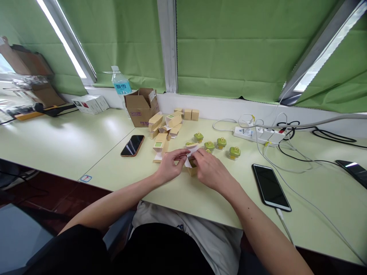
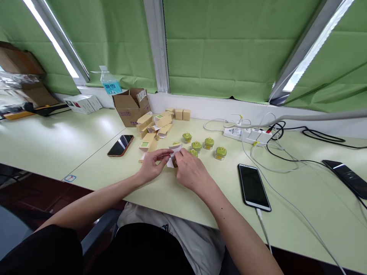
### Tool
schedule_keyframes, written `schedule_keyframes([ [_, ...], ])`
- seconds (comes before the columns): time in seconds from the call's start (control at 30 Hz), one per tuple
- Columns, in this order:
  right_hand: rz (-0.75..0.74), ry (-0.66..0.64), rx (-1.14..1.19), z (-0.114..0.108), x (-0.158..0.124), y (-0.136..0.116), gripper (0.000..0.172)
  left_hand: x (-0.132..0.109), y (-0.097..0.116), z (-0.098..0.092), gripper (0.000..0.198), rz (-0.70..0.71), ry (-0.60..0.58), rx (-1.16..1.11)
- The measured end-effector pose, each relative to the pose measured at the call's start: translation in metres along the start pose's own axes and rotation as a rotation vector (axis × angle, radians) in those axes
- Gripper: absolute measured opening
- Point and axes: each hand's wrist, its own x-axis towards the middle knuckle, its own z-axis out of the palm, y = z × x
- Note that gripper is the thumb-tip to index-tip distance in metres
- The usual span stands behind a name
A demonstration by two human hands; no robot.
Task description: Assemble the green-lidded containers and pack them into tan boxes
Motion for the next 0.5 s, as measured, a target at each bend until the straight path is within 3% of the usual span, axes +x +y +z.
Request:
schedule_keyframes([
  [0.1, 0.047, 0.157, 0.097, -0.007, 0.001, 0.012, 0.039, 0.002, -0.001, -0.002, 0.031, 0.014, -0.010, 0.008],
  [0.23, 0.096, 0.308, 0.179, -0.011, 0.004, 0.031, 0.031, 0.007, -0.005, -0.003, 0.030, 0.028, -0.018, 0.024],
  [0.37, 0.157, 0.238, 0.442, -0.003, 0.011, 0.045, 0.019, 0.010, -0.009, -0.001, 0.024, 0.049, -0.052, -0.043],
  [0.5, 0.228, 0.164, 0.702, 0.005, 0.018, 0.056, 0.035, 0.014, -0.013, 0.003, 0.033, -0.008, -0.037, -0.122],
])
